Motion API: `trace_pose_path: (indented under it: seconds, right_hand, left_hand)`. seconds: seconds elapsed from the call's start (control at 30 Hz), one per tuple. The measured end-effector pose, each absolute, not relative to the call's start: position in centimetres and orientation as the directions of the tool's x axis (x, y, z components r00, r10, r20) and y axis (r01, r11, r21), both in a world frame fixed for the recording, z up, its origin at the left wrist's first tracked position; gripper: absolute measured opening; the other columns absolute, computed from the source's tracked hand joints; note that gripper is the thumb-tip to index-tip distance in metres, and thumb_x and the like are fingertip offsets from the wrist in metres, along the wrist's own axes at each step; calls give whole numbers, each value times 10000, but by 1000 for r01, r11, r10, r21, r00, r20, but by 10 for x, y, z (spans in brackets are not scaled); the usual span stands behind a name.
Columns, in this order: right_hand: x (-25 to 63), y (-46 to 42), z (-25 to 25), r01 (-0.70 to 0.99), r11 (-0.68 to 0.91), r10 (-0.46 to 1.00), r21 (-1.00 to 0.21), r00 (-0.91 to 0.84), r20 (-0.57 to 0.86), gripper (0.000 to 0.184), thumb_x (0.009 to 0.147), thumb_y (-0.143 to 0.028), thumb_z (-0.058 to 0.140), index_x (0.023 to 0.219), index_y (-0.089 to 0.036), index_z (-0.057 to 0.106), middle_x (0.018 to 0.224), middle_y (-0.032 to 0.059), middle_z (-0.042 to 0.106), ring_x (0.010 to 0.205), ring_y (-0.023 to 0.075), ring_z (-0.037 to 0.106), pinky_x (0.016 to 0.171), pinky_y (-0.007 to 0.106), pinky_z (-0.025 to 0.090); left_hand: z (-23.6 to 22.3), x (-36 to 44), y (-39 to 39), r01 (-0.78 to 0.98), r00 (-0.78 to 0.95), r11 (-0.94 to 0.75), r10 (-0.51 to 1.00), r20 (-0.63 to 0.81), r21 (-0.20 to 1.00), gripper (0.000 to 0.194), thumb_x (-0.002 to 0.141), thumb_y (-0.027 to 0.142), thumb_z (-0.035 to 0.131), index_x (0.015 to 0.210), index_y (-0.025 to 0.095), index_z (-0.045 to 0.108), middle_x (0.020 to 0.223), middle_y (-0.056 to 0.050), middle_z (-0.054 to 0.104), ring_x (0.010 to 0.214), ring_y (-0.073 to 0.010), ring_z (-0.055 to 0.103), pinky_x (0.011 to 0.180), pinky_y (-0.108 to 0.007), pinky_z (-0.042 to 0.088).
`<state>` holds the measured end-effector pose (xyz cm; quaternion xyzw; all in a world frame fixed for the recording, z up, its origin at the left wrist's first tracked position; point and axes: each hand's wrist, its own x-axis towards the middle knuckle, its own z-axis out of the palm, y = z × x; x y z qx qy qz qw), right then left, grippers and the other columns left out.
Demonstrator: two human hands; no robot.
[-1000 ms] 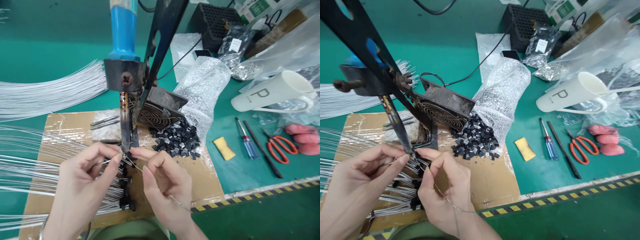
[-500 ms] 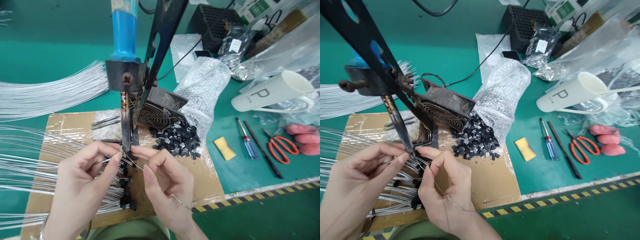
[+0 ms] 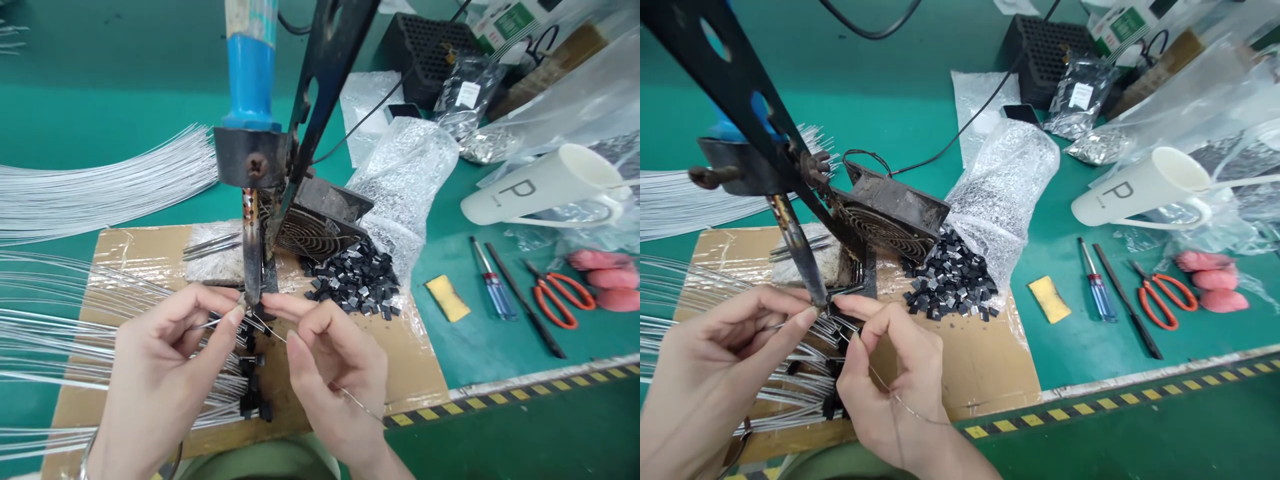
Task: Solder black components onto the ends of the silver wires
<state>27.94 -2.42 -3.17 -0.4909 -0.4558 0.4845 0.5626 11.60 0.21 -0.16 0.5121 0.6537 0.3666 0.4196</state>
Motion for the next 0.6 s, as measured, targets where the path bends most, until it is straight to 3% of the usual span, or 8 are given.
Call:
trace_pose_path:
  seconds: [0.4,0.6]
  right_hand:
    - [279,-25,-33,-99,49,992,-994,117,37,235,938,-76,698,812,-257,619,1257,90,858,1141,267,834,975,400,679]
    - [278,-25,-35,-105,43,992,-994,126,30,254,930,-46,681,802,-256,618,1236,56,866,1143,238,832,1015,370,649]
  left_hand:
    - [-2,116,1,401,-133,202,978,-161,894,103,855,324,782,794,242,791,889,-7,800,682,-120,710,585,-160,557]
    - [-6,117,3,403,-124,176,983,-137,898,98,853,314,774,786,244,785,830,4,792,635,-109,683,548,-149,526]
